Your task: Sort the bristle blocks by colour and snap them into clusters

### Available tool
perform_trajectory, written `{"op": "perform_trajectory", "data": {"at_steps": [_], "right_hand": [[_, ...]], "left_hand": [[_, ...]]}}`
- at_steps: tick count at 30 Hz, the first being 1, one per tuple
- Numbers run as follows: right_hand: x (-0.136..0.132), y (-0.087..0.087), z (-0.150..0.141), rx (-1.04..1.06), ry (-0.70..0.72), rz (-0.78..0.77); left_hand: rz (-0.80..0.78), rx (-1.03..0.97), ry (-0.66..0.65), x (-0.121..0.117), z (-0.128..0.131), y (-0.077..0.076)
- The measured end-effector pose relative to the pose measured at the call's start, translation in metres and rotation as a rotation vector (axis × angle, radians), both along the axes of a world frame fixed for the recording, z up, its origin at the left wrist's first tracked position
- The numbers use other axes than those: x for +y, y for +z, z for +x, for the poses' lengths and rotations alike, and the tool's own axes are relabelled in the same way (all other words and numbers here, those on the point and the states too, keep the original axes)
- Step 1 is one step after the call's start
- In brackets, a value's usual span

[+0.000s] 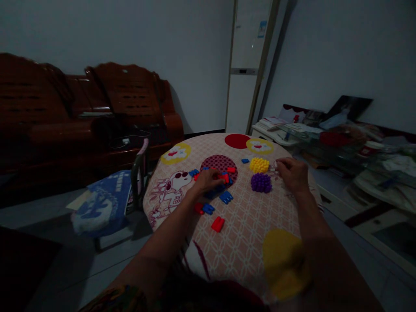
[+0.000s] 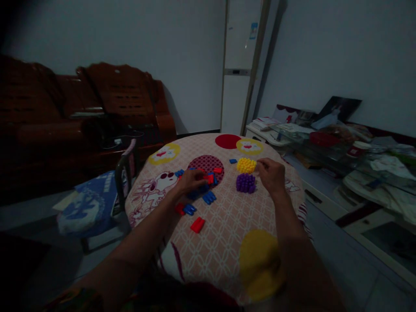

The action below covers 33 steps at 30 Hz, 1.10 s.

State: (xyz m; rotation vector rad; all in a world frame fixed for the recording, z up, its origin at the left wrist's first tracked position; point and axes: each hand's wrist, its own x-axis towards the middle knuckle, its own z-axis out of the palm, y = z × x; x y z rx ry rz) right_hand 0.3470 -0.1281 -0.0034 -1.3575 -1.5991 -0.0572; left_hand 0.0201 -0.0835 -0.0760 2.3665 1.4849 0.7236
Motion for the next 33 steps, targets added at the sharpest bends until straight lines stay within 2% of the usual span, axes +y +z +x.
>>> {"op": "perform_trajectory", "data": {"at_steps": [2,4,7,11,13,15,18,23,33], "right_hand": [[0.0,-0.005,0.007,0.077,-0.002,-0.023],[0.0,-0.007,0.011,0.151,0.031,-0.074],[-0.003,-0.007,0.004,0.241,0.107,-0.178],[-0.01,-0.009,-0.036,0.32,0.276,-0.411],[-0.014,-0.013,-0.061,0.234,0.425,-0.528],[-0.017,-0.019,-0.081,0.133,0.474,-0.5],[-0.02,-0.025,-0.093,0.037,0.406,-0.464],[-0.024,-0.027,-0.091,-0.111,0.241,-0.565],[-0.029,-0.032,-0.087,-0.181,0.177,-0.518]], "left_hand": [[-0.048,0.101,-0.044,-0.005,0.012,0.001],[-0.053,0.136,-0.013,-0.008,0.017,0.001],[-0.053,0.045,-0.031,-0.01,0.018,0.003],[0.087,-0.202,-0.167,-0.016,0.035,0.007],[0.167,-0.274,-0.244,-0.023,0.05,0.005],[0.247,-0.301,-0.3,-0.03,0.063,0.0],[0.335,-0.285,-0.336,-0.039,0.074,-0.01],[0.363,-0.242,-0.33,-0.045,0.076,-0.019],[0.389,-0.304,-0.401,-0.042,0.085,-0.027]]}}
